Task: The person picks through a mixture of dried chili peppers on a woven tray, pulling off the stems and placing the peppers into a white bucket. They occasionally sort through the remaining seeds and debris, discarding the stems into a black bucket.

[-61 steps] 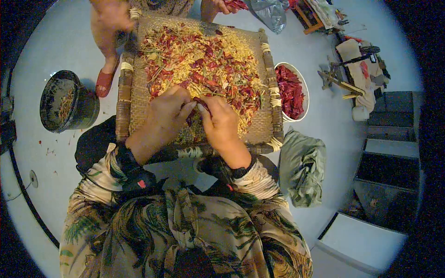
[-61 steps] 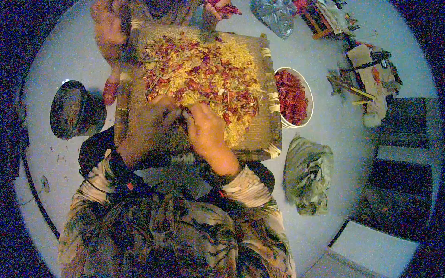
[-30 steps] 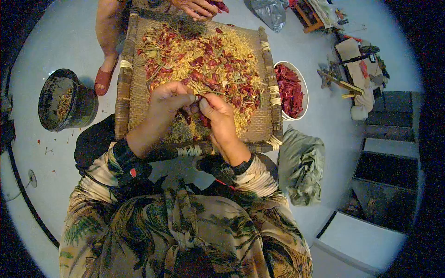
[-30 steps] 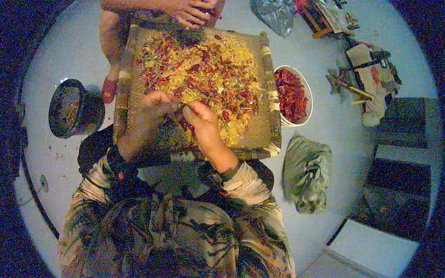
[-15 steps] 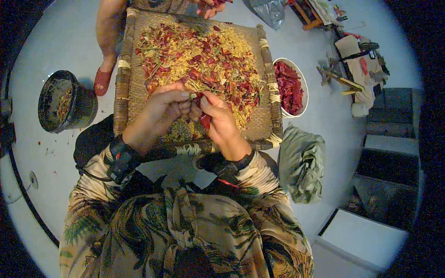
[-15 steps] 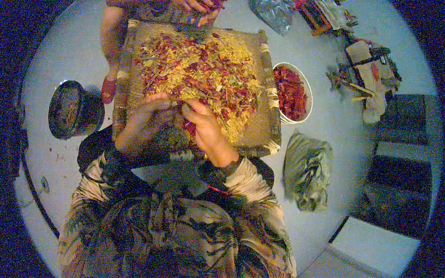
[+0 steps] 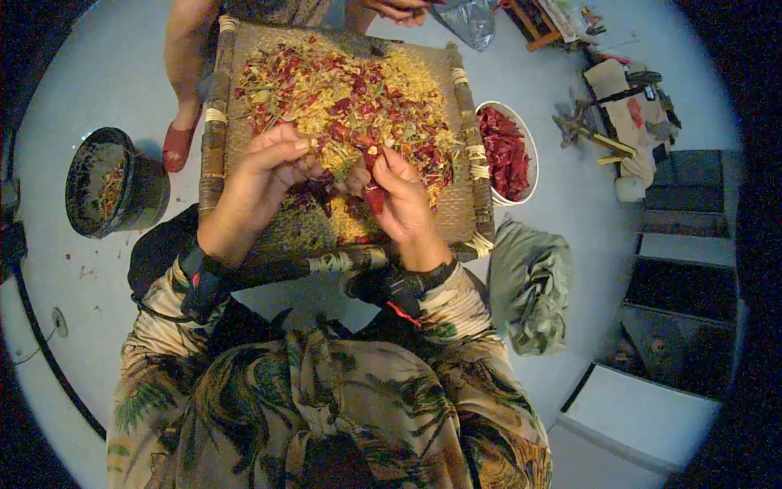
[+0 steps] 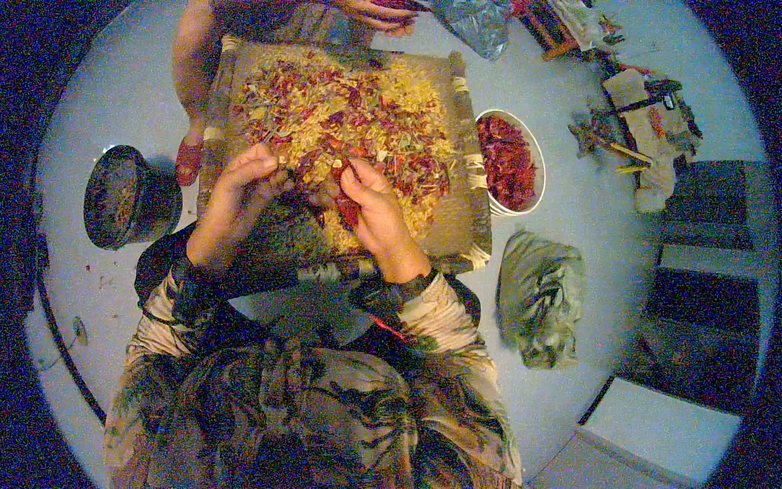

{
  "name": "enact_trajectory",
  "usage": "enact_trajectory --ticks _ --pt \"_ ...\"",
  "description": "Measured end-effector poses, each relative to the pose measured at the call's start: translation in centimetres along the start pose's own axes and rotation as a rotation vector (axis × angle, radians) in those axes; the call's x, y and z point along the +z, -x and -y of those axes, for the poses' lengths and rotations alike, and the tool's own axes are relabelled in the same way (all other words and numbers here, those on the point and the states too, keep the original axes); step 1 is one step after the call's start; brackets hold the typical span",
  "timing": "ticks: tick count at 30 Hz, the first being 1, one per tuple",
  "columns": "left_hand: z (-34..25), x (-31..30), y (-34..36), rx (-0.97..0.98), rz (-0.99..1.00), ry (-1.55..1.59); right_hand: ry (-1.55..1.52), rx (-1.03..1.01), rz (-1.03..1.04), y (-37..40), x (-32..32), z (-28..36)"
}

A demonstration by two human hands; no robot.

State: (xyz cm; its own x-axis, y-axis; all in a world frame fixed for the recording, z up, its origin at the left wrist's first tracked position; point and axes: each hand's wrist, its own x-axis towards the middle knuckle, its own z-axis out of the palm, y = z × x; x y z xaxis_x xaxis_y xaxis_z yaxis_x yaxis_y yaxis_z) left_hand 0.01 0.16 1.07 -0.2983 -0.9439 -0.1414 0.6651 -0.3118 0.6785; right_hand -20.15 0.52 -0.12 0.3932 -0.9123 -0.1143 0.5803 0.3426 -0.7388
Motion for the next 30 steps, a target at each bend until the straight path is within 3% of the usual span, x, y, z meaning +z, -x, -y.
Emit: enact_trajectory --ticks 2,8,12,15,18,22,25,30 --pt "-0.1 -0.4 -0.2 0.038 0.06 -0.003 0.143 -0.023 -0.014 -0.4 -1.4 -0.4" --pt "-0.4 0.0 0.0 0.012 -0.012 -0.012 0.332 -0.024 -0.047 -0.4 -0.9 0.2" --pt "-0.4 -1.3 -0.6 0.048 -0.073 -0.005 0.374 -0.127 -0.197 -1.7 -2.0 0.7" --pt "-0.7 -1.8 -0.7 0.088 -0.226 -0.003 0.661 -0.125 -0.346 -3.7 -5.2 1.0" --pt "-1.0 -2.0 -0.6 0.103 -0.267 -0.022 1.025 -0.322 -0.455 -6.3 -10.5 -1.6" --pt "-0.5 -2.5 -1.1 0.044 -0.215 -0.126 1.795 -0.306 -0.338 -6.6 -9.4 -1.7" --pt "-0.1 -2.6 -1.3 0.011 -0.215 -0.167 2.004 -0.303 -0.282 -7.5 -7.6 -2.2" --pt "0.3 -3.1 -1.7 0.03 -0.183 -0.151 2.113 0.038 -0.288 -8.7 -9.1 -2.6"
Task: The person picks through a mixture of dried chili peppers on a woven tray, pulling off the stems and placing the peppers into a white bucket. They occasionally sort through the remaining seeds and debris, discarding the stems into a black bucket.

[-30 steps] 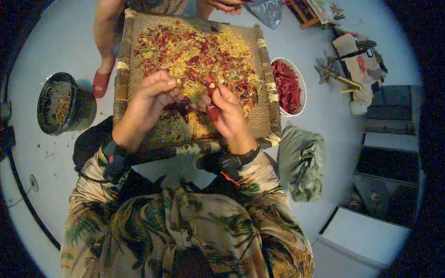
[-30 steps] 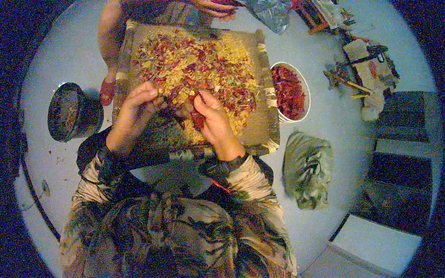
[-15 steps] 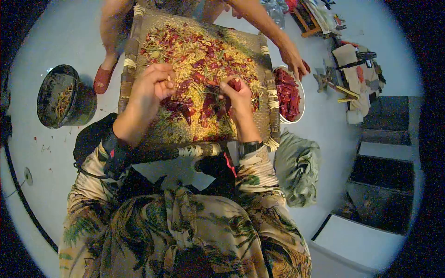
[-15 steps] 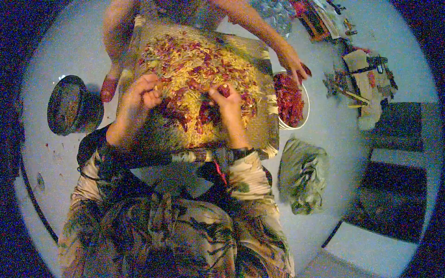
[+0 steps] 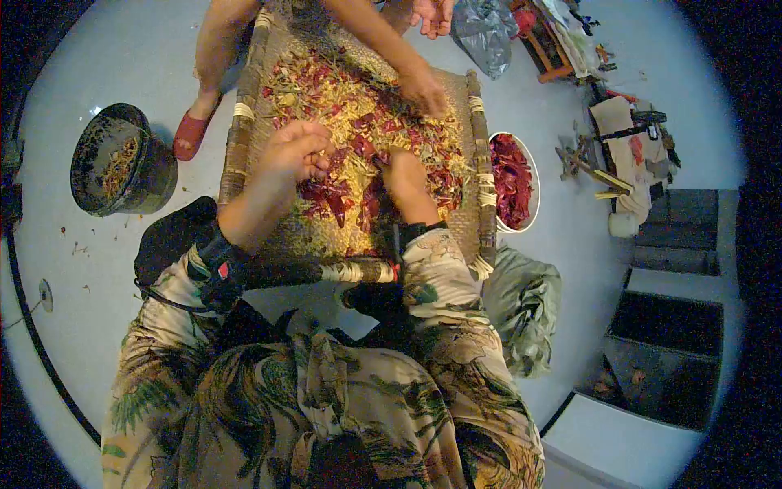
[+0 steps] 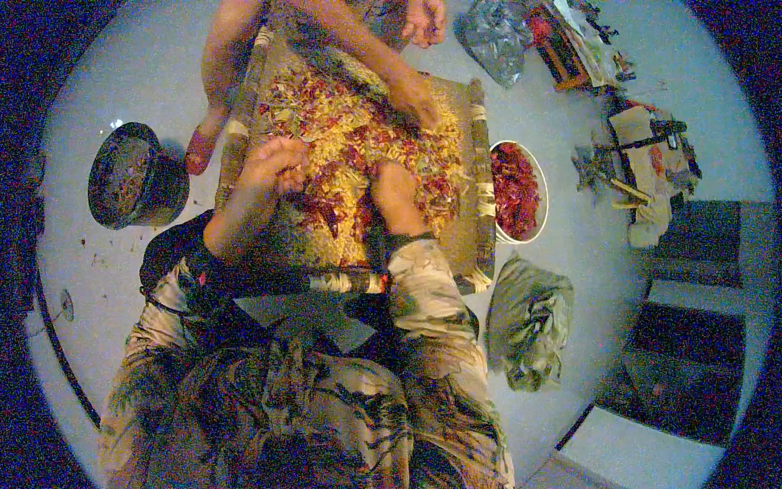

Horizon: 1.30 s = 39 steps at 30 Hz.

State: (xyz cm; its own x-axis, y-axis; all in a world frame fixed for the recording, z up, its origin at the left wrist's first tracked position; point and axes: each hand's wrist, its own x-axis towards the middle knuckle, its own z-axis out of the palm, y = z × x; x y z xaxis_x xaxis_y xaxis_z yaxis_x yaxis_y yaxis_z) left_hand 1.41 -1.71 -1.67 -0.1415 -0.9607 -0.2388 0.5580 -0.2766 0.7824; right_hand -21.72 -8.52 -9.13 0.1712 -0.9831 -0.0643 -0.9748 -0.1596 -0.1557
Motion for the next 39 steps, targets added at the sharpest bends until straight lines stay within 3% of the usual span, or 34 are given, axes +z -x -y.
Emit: enact_trajectory --ticks 2,5,9,13,14,32,38,39 --pt "-0.2 0.3 0.2 -0.008 -0.009 -0.006 -0.042 0.018 0.025 0.8 -0.8 -0.2" --pt "0.1 0.4 0.3 0.016 -0.007 -0.03 -0.414 -0.07 -0.041 1.8 -0.6 -2.2" --pt "0.6 0.5 0.1 0.009 -0.003 -0.008 -1.201 0.252 0.331 2.7 -4.2 -1.7" --pt "0.7 0.5 0.0 0.002 -0.004 -0.042 -1.501 0.328 0.307 4.0 -6.3 0.1" --pt "0.7 0.6 0.0 0.004 0.0 -0.041 -1.653 0.275 0.385 4.1 -6.7 0.2" --pt "0.6 1.2 0.4 -0.039 -0.025 -0.06 -2.073 0.207 0.528 4.2 -6.4 1.5" --pt "0.7 1.2 0.4 -0.034 -0.044 -0.079 -1.664 0.132 0.263 4.3 -5.3 2.1" --pt "0.6 1.2 0.4 -0.037 -0.041 -0.074 -1.472 0.075 0.178 4.0 -4.6 1.7"
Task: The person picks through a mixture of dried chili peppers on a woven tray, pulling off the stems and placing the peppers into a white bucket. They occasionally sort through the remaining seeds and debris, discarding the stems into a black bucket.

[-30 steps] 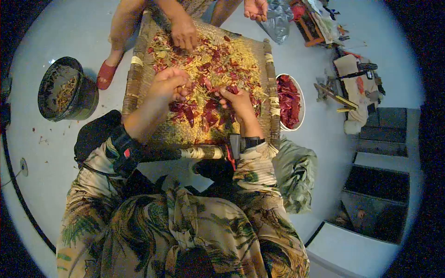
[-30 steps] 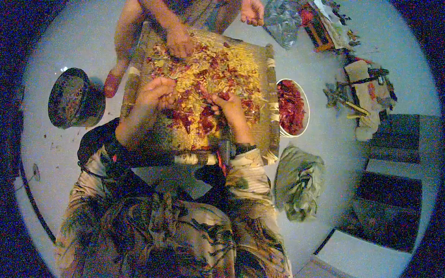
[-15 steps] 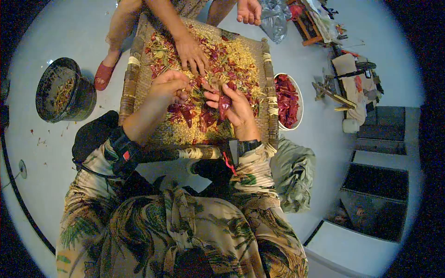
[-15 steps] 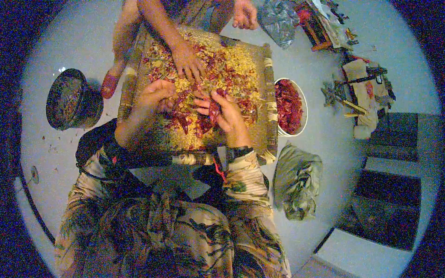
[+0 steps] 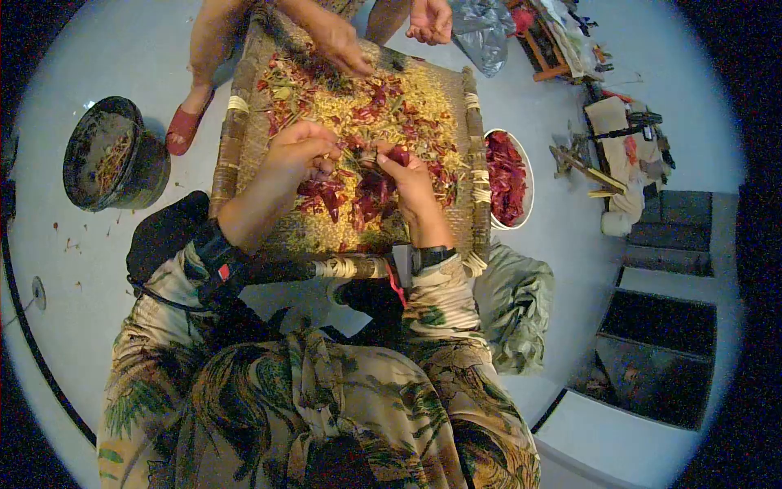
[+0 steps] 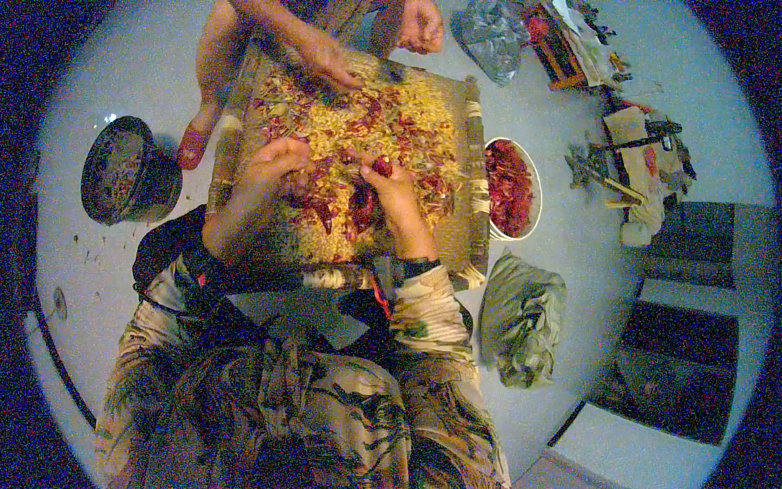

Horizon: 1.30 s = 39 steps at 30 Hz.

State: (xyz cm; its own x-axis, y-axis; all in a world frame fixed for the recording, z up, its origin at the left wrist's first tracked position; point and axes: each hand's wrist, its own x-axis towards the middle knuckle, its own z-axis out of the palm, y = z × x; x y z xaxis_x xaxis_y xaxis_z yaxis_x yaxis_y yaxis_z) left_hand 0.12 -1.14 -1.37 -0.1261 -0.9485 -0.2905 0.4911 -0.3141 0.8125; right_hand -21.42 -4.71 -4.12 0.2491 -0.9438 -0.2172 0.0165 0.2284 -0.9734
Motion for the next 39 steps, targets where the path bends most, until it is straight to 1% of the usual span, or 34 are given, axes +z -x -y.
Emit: enact_trajectory --ticks 2,3,6,9,12,15,17,18,19,21,22,23,25,26,27,30,33,34,35,37,39 --pt "-0.1 -0.1 0.0 -0.005 0.005 0.01 0.395 -0.156 -0.072 -1.4 -1.6 -2.7" --pt "0.0 -0.2 0.0 0.004 0.025 0.023 0.639 -0.31 -0.181 -1.7 -1.8 -3.0" --pt "0.1 -0.6 -0.1 0.022 0.056 0.04 0.936 -0.291 -0.293 -1.6 -2.9 -2.5" --pt "0.0 -0.4 0.0 0.023 0.029 0.022 0.37 -0.186 -0.221 -2.4 -3.8 -2.2" --pt "-0.2 -0.2 0.1 0.014 0.02 0.008 0.42 -0.132 -0.167 -2.4 -3.6 -1.5" --pt "-0.3 -0.4 0.0 -0.005 0.031 -0.016 0.105 -0.089 -0.141 -2.3 -2.5 0.3" --pt "-0.1 -0.5 -0.1 -0.006 0.054 -0.003 0.442 -0.111 -0.216 -4.2 -4.0 -3.0" --pt "0.0 -0.4 -0.2 -0.008 0.059 -0.002 0.611 -0.125 -0.255 -4.9 -3.9 -3.4" --pt "0.0 -0.4 -0.3 -0.008 0.061 0.001 0.53 -0.173 -0.166 -5.4 -3.9 -3.8" --pt "0.0 -0.4 -0.2 -0.003 0.047 0.007 0.8 -0.235 -0.199 -7.3 -3.5 -5.2" --pt "0.0 -0.4 -0.2 0.002 0.035 0.009 0.935 -0.265 -0.216 -7.2 -2.1 -4.5" --pt "0.0 -0.3 -0.1 0.006 0.025 0.01 1.193 -0.191 -0.23 -7.1 -1.1 -3.5" --pt "-0.4 -0.1 0.0 0.0 0.013 0.002 1.365 -0.064 -0.18 -6.5 1.4 -1.1" --pt "-0.6 -0.1 -0.1 -0.002 0.005 -0.002 1.451 0.0 -0.152 -6.4 2.2 -0.8" --pt "-0.5 -0.2 -0.1 0.001 0.009 -0.005 1.502 0.021 -0.13 -7.0 2.5 -1.4" --pt "-0.5 -0.5 -0.4 0.002 0.014 -0.016 1.501 -0.031 -0.127 -7.4 2.4 -2.4" --pt "-0.6 -0.6 -0.3 0.012 0.011 -0.001 1.313 -0.02 -0.135 -6.5 1.7 -2.1" --pt "-0.5 -0.6 -0.5 0.023 0.016 0.022 1.058 -0.044 -0.121 -7.2 0.1 -3.5" --pt "-0.4 -0.6 -0.5 0.035 0.022 0.044 0.802 -0.068 -0.107 -8.5 -2.5 -6.2" --pt "-0.8 -0.2 0.0 0.036 -0.019 0.034 0.298 0.069 -0.16 -6.6 -1.5 -3.4" --pt "-0.6 -0.1 -0.1 0.039 -0.02 0.005 0.094 0.121 -0.134 -4.5 -0.9 -0.7"
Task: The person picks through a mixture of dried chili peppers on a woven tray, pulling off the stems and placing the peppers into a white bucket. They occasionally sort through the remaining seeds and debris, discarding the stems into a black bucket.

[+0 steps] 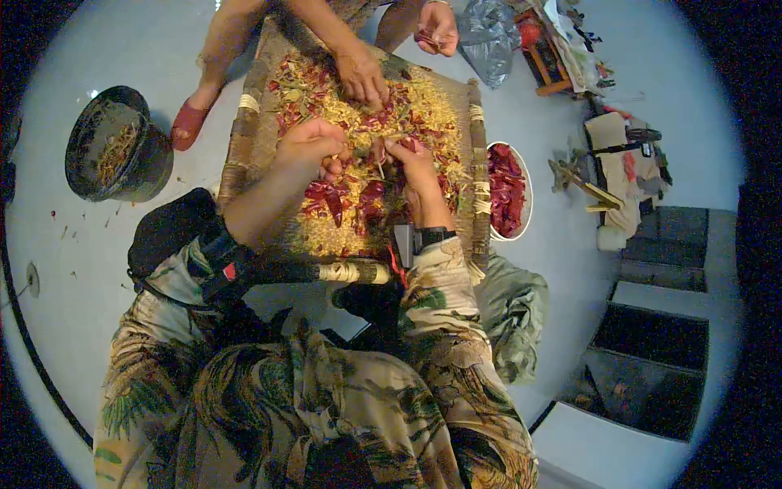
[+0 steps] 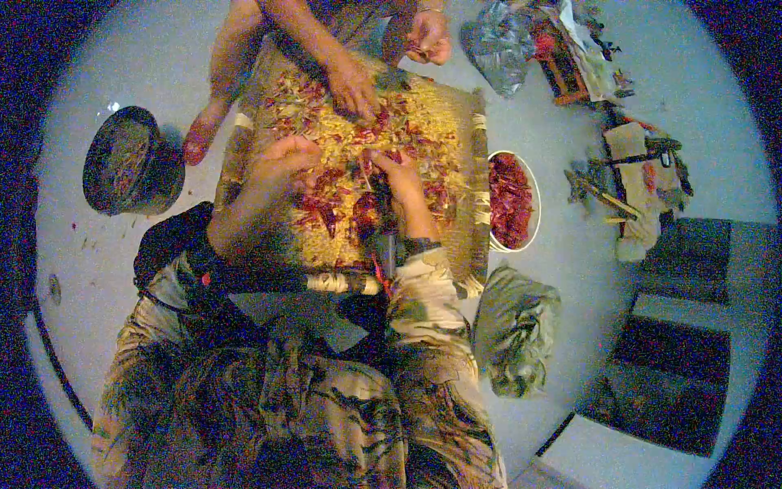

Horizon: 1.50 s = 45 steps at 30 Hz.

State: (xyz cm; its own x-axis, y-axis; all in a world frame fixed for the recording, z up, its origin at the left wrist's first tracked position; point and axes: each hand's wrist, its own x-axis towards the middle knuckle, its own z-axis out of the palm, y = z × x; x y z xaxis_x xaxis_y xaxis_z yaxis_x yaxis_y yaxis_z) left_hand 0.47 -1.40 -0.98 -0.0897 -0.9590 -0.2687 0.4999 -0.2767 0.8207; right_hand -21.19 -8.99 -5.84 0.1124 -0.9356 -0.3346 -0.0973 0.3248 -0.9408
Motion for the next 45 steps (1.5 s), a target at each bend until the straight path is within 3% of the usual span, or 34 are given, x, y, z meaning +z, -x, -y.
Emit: enact_trajectory --ticks 6,13,20,22,23,24,27,29,33,36,38,42,44,45 --pt "1.3 0.0 -0.7 0.011 0.029 -0.088 -0.344 0.051 0.059 3.6 -0.6 2.7" --pt "4.1 2.0 -0.1 0.119 0.15 -0.356 -0.102 -0.16 -0.154 5.2 1.1 3.5" --pt "5.0 2.6 0.0 0.184 0.082 -0.475 -0.401 -0.006 -0.01 7.4 1.8 4.1" --pt "5.0 1.7 -0.2 0.138 0.152 -0.412 -0.486 0.009 -0.034 7.6 1.3 4.0" --pt "5.0 1.5 -0.4 0.115 0.191 -0.381 -0.524 0.029 -0.068 7.6 0.7 4.1" --pt "4.3 1.9 0.3 0.229 0.194 -0.391 -0.563 0.048 -0.104 7.6 -0.1 4.1" --pt "4.5 1.7 0.3 0.185 0.183 -0.401 -0.64 0.059 -0.185 6.3 -5.1 3.3" --pt "3.8 2.0 0.7 0.22 0.183 -0.485 -0.698 -0.065 -0.309 5.5 -9.3 3.3" --pt "4.3 1.6 0.5 0.183 0.151 -0.505 -0.509 -0.24 -0.476 3.6 -21.2 1.8" --pt "3.9 1.4 0.6 0.176 0.164 -0.485 -0.714 -0.158 -0.462 6.1 -19.8 6.3" --pt "4.0 1.5 0.5 0.186 0.165 -0.475 -0.628 -0.128 -0.68 5.9 -21.8 5.4" --pt "3.9 1.3 0.4 0.196 0.187 -0.485 -0.165 -0.137 -0.719 6.0 -25.1 2.4" --pt "4.0 1.3 0.4 0.175 0.2 -0.446 -0.136 -0.156 -0.724 4.9 -27.7 -0.7" --pt "3.9 1.3 0.5 0.201 0.184 -0.498 -0.292 -0.165 -0.778 4.6 -27.4 -1.0"
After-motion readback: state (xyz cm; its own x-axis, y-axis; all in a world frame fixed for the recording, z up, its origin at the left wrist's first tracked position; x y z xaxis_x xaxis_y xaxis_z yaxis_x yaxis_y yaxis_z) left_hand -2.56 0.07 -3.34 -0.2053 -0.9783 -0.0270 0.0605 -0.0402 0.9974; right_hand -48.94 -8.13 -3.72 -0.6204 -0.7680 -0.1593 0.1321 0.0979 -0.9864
